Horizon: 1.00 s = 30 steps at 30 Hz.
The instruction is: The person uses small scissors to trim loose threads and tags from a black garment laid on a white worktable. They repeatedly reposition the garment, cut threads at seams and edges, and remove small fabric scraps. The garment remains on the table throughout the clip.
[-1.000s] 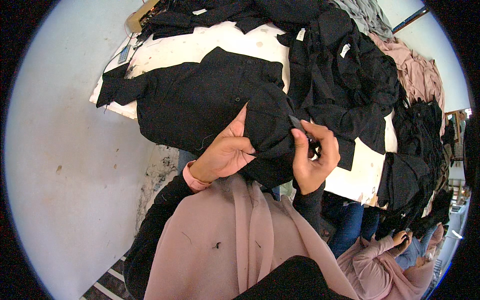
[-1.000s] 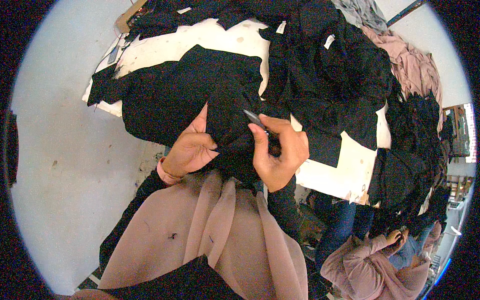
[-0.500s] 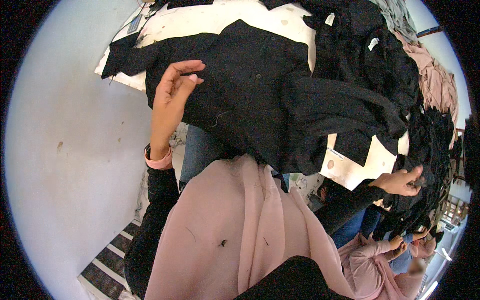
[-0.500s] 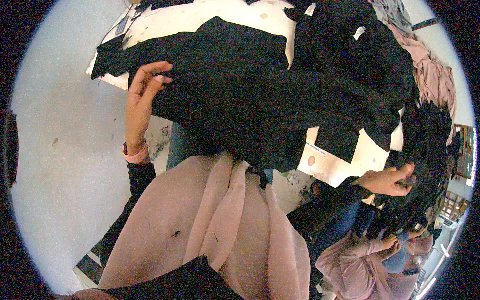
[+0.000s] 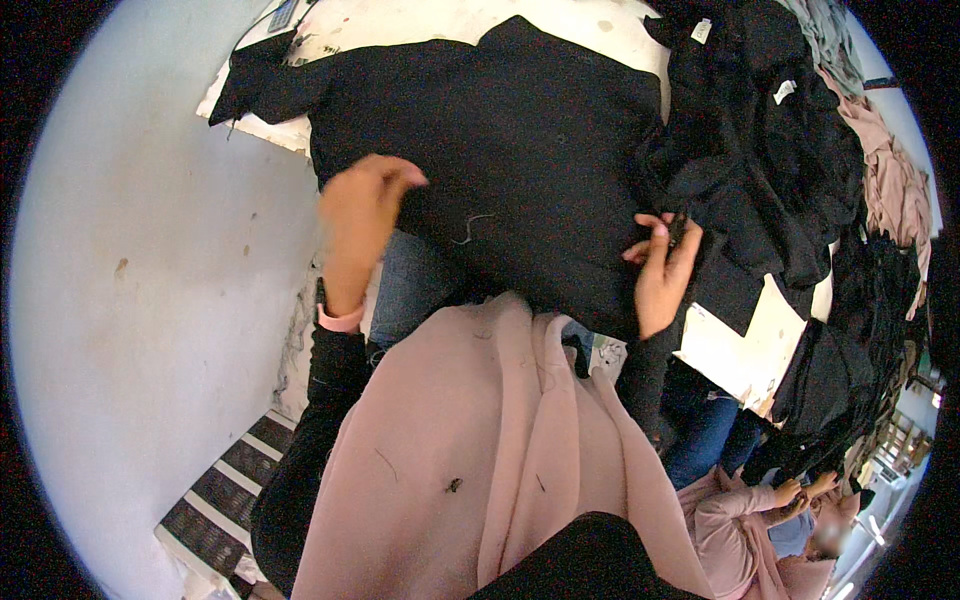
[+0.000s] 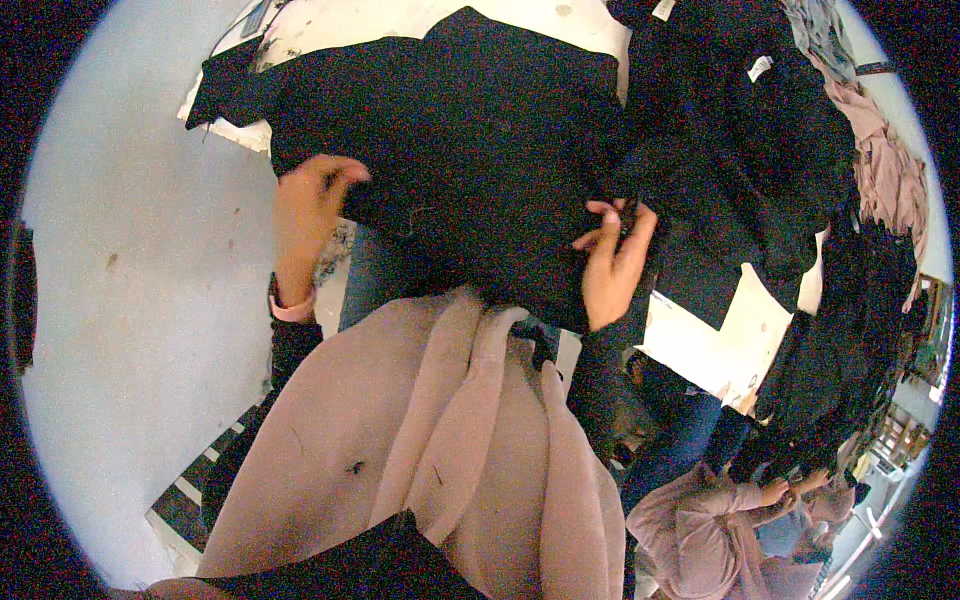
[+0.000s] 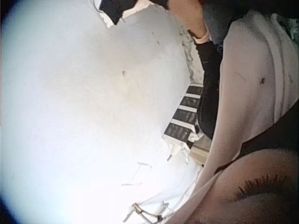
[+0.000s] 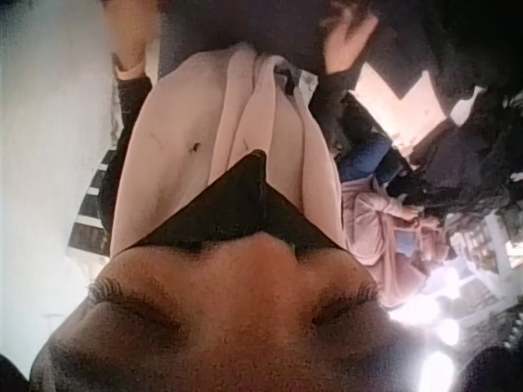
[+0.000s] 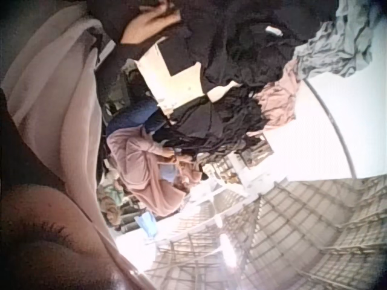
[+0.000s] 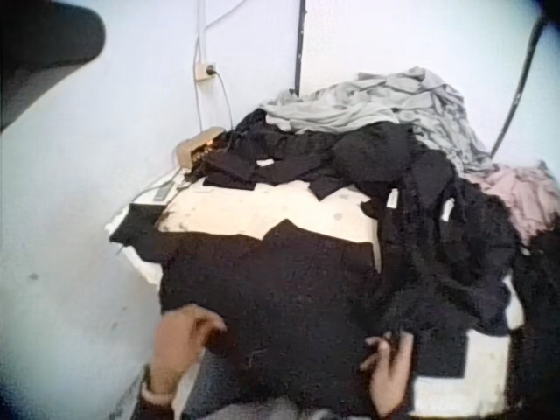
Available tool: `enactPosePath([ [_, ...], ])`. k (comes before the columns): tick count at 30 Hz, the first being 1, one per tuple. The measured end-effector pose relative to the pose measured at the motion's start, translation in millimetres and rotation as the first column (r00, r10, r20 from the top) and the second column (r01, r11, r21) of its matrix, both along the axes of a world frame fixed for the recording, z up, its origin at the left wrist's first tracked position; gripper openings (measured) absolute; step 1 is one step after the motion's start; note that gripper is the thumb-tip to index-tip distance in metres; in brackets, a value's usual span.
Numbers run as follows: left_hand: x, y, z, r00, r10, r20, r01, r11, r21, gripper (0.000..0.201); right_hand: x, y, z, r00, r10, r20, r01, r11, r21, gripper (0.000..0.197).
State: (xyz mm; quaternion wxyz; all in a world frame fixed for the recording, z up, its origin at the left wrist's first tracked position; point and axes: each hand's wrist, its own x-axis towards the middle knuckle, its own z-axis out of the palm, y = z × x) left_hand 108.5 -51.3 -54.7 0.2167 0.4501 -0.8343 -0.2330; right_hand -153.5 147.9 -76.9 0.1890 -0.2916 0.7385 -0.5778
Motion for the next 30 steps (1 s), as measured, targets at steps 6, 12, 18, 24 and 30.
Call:
enactPosePath([
  [6,-18,-7,1,0.983,-0.18,-0.039,0.163,0.951,-0.262,0.02,-5,12,-21,0.979,0.02,-0.203,0.001,0.995,0.1,0.019],
  [12,-64,23,-9,0.81,-0.586,-0.029,0.578,0.805,-0.137,0.028,5,3,-16,0.937,0.033,-0.349,0.03,0.985,0.172,0.019],
  [18,-70,17,-4,0.766,-0.641,0.039,0.637,0.751,-0.172,0.029,13,1,-7,0.928,0.098,-0.359,0.003,0.963,0.271,0.036],
  [24,-60,10,-7,0.763,-0.644,0.054,0.632,0.726,-0.271,0.022,13,0,-3,0.913,0.087,-0.398,0.027,0.962,0.273,0.037],
  [30,-48,22,-22,0.805,-0.59,-0.063,0.528,0.76,-0.379,0.014,24,-8,13,0.733,0.29,-0.615,-0.129,0.948,0.292,0.019],
])
